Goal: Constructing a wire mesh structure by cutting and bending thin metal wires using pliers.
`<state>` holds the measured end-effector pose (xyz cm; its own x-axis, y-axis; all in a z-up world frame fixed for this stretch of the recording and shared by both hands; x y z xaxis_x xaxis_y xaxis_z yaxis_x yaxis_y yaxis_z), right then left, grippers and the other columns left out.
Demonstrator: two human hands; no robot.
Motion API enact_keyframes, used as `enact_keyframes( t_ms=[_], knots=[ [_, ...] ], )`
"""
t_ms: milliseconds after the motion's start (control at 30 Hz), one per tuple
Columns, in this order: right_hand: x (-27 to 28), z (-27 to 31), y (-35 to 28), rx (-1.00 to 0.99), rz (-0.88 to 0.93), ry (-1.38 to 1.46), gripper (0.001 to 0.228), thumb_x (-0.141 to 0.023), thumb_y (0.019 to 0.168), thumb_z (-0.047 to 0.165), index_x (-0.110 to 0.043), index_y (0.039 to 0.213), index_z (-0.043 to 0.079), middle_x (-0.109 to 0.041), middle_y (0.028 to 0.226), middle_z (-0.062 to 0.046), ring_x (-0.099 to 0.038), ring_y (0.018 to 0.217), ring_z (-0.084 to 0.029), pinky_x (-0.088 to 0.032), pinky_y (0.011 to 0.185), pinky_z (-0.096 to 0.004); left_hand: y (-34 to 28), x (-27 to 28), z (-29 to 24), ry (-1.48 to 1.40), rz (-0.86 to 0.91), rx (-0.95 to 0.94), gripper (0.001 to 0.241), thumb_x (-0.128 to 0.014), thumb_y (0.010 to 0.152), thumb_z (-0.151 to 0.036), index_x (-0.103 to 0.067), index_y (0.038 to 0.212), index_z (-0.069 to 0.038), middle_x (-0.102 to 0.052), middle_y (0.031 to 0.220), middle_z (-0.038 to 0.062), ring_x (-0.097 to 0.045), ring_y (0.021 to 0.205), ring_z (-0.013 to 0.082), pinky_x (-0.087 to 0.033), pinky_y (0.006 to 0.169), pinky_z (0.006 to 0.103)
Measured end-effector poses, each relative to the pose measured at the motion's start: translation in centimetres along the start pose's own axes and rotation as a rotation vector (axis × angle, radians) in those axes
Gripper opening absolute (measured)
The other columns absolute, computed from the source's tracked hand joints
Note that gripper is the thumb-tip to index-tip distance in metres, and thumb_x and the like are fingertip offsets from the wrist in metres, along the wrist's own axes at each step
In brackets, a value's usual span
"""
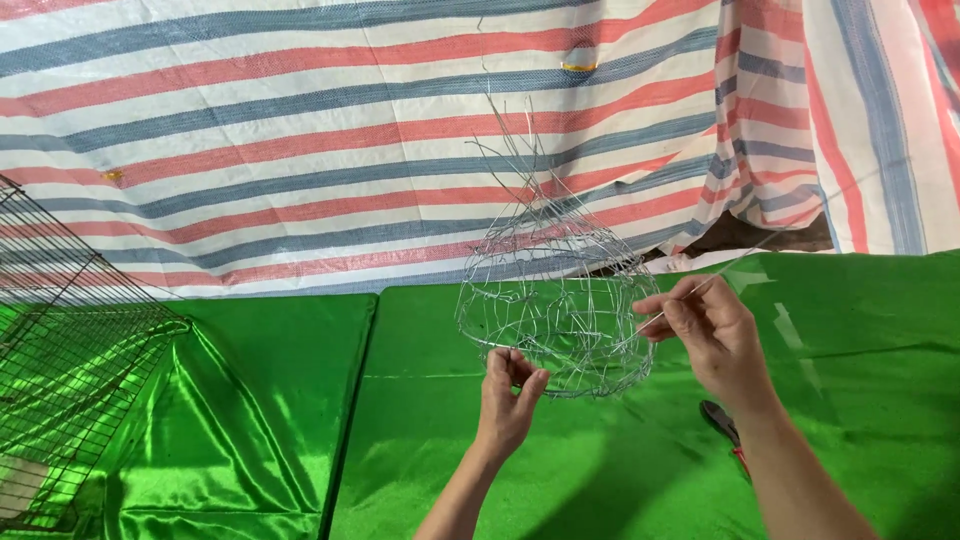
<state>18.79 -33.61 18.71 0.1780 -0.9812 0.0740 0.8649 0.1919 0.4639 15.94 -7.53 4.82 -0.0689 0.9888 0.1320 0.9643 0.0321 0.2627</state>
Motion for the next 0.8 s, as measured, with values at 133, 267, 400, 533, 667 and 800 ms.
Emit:
enact_keyframes(
  t_ms=[133, 267, 400, 533, 667, 800],
  knots=[
    [-0.9, 1.5, -0.7, 0.042, 0.005, -0.056, 0.01, -0.054, 0.103, 0.007, -0.055, 0.112, 0.003, -0.077, 0.101, -0.02, -0.079, 0.085, -0.026, -0.07, 0.076, -0.034, 0.3, -0.3, -0.1, -0.036, 0.005, 0.016, 0.022, -0.066, 0.099, -0.01, -0.044, 0.102, -0.013, -0.053, 0.085, 0.003, -0.054, 0.074, 0.0139, -0.052, 0.065, 0.0272],
    [-1.5, 1.7, -0.3, 0.097, 0.009, -0.107, 0.011, -0.055, 0.103, 0.004, -0.056, 0.113, 0.003, -0.076, 0.101, -0.018, -0.078, 0.086, -0.024, -0.07, 0.077, -0.031, 0.5, -0.5, -0.1, 0.015, -0.017, 0.032, 0.022, -0.066, 0.1, -0.012, -0.045, 0.106, -0.013, -0.055, 0.084, 0.003, -0.056, 0.074, 0.0139, -0.053, 0.064, 0.0267],
    [-2.3, 1.6, 0.6, 0.106, 0.025, -0.144, 0.01, -0.054, 0.104, 0.006, -0.056, 0.113, 0.002, -0.076, 0.098, -0.016, -0.078, 0.083, -0.022, -0.069, 0.077, -0.031, 0.3, -0.5, -0.5, 0.02, -0.014, 0.032, 0.023, -0.066, 0.099, -0.016, -0.045, 0.107, -0.012, -0.057, 0.086, 0.004, -0.059, 0.077, 0.0143, -0.056, 0.067, 0.0267],
    [-2.4, 0.2, 1.2, 0.036, 0.019, -0.194, 0.015, -0.057, 0.102, 0.008, -0.057, 0.116, 0.003, -0.077, 0.097, -0.017, -0.079, 0.083, -0.022, -0.07, 0.076, -0.031, 0.2, -0.4, -0.6, 0.013, -0.008, 0.001, 0.021, -0.065, 0.101, -0.015, -0.045, 0.107, -0.012, -0.056, 0.082, 0.003, -0.057, 0.074, 0.0138, -0.055, 0.065, 0.0268],
    [-2.6, -0.1, 1.8, -0.014, 0.04, -0.287, 0.014, -0.059, 0.102, 0.013, -0.058, 0.115, 0.008, -0.079, 0.092, -0.012, -0.08, 0.072, -0.018, -0.07, 0.067, -0.027, 0.2, -0.4, -0.8, 0.015, -0.007, -0.012, 0.023, -0.067, 0.1, -0.014, -0.045, 0.107, -0.012, -0.056, 0.081, 0.002, -0.057, 0.073, 0.0139, -0.053, 0.063, 0.0265],
    [-2.7, -0.1, 2.0, 0.023, 0.064, -0.317, 0.014, -0.058, 0.102, 0.013, -0.059, 0.116, 0.008, -0.079, 0.09, -0.011, -0.079, 0.068, -0.016, -0.069, 0.063, -0.025, 0.2, -0.3, -0.7, 0.027, -0.007, -0.041, 0.023, -0.066, 0.1, -0.016, -0.046, 0.109, -0.011, -0.058, 0.08, 0.003, -0.059, 0.072, 0.0142, -0.054, 0.062, 0.0268]
  ],
)
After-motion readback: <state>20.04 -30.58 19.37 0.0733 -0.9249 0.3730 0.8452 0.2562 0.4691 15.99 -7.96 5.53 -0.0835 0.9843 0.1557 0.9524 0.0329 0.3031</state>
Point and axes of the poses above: each hand's wrist, its own y-axis towards the middle knuckle, its own x-axis out of the back of the hand, z = x × y, the point moved 6 cm from there along y, towards the middle knuckle
